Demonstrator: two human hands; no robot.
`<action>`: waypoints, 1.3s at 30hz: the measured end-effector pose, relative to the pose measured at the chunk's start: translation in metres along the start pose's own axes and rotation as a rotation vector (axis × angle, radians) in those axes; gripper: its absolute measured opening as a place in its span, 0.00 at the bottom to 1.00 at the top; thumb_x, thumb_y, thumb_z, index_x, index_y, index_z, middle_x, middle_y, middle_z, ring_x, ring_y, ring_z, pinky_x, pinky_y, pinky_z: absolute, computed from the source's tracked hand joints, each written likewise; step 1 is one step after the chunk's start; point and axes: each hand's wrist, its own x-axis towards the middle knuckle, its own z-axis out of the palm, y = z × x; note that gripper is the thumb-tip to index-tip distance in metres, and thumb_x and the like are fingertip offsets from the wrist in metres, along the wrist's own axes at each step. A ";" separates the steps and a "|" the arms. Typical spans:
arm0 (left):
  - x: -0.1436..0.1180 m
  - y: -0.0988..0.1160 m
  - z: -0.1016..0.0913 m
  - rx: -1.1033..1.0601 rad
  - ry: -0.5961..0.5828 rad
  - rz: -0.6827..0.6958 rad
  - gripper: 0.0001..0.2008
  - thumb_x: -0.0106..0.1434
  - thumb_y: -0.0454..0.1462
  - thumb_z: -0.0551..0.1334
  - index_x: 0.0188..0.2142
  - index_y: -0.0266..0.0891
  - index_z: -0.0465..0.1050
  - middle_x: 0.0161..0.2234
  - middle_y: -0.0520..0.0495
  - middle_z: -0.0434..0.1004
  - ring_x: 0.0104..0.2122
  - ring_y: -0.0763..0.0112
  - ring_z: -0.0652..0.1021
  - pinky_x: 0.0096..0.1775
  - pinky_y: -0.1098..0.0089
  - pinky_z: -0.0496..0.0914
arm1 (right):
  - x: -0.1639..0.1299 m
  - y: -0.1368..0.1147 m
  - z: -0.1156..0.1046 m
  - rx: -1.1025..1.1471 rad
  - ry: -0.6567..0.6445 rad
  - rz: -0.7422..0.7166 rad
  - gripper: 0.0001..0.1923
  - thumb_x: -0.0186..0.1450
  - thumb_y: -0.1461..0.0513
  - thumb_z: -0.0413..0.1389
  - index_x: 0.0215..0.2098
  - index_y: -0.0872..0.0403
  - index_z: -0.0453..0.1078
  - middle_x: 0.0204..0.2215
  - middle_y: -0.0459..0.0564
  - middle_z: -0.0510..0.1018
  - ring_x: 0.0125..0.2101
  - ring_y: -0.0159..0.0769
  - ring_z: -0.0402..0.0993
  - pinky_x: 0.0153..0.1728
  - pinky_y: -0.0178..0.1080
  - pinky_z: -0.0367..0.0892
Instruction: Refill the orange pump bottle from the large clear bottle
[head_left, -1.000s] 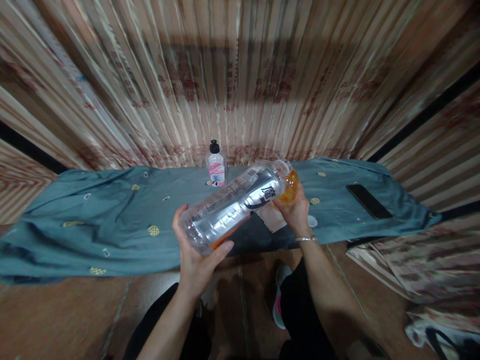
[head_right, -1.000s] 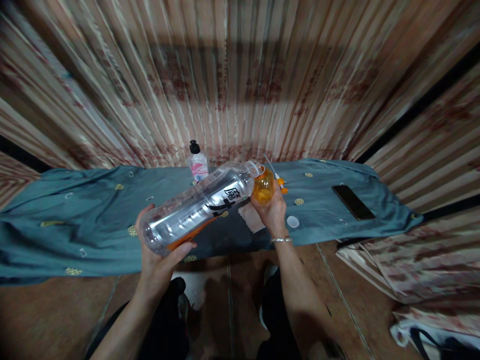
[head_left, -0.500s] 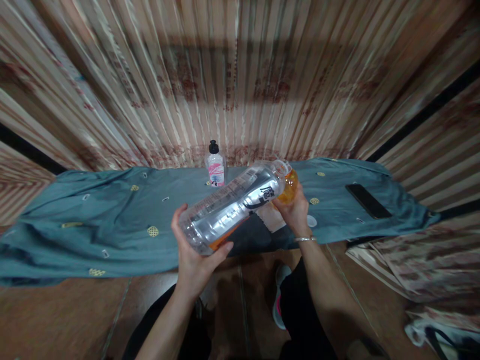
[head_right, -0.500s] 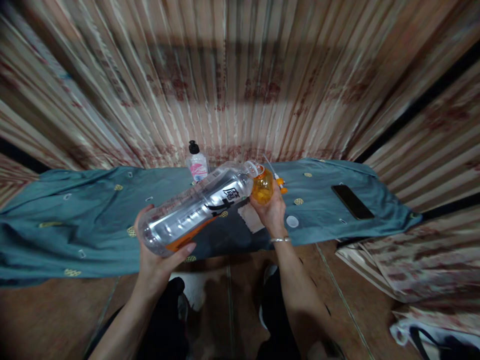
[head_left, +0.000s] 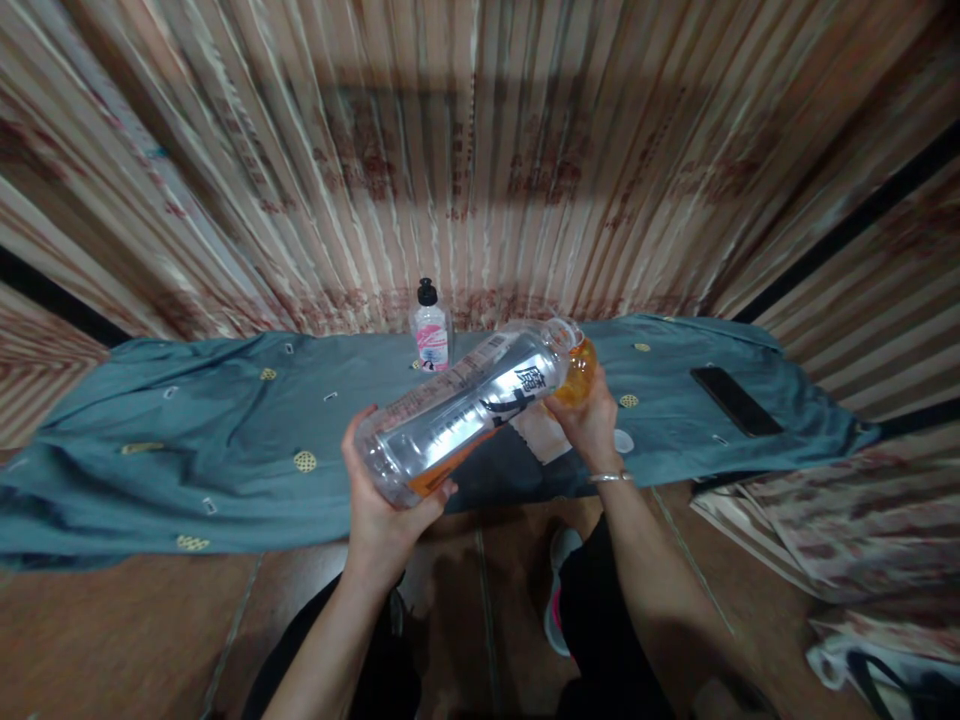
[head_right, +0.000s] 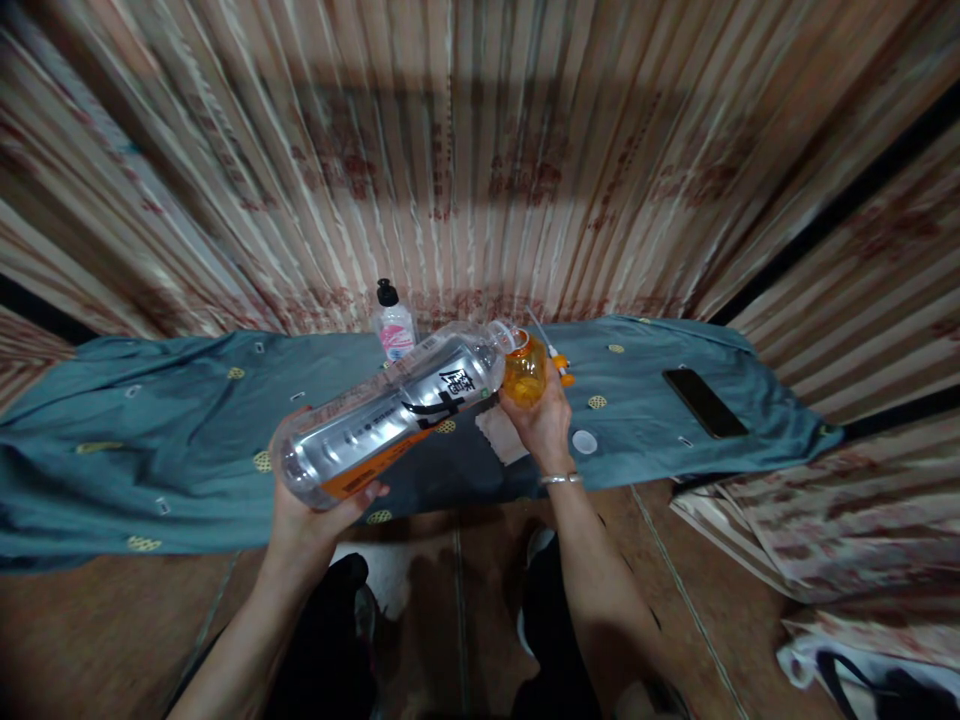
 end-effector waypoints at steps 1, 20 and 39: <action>0.000 0.000 0.001 -0.014 0.010 -0.002 0.58 0.37 0.43 0.86 0.64 0.48 0.60 0.60 0.41 0.72 0.60 0.46 0.78 0.55 0.53 0.81 | 0.000 0.001 0.000 0.013 0.005 -0.011 0.45 0.59 0.51 0.66 0.69 0.59 0.63 0.58 0.66 0.83 0.57 0.59 0.83 0.59 0.61 0.79; 0.002 0.016 0.006 -0.172 0.021 -0.223 0.52 0.31 0.39 0.86 0.54 0.47 0.62 0.45 0.49 0.79 0.29 0.67 0.82 0.25 0.68 0.81 | -0.001 0.002 -0.001 -0.035 0.004 -0.041 0.43 0.62 0.48 0.63 0.69 0.57 0.62 0.59 0.65 0.82 0.58 0.56 0.82 0.59 0.57 0.79; -0.001 0.008 -0.002 -0.174 -0.086 -0.216 0.46 0.44 0.42 0.84 0.58 0.46 0.64 0.48 0.45 0.82 0.38 0.58 0.85 0.31 0.62 0.84 | -0.001 -0.003 -0.004 0.012 0.016 -0.042 0.42 0.62 0.46 0.65 0.68 0.57 0.65 0.59 0.65 0.83 0.57 0.57 0.83 0.60 0.60 0.78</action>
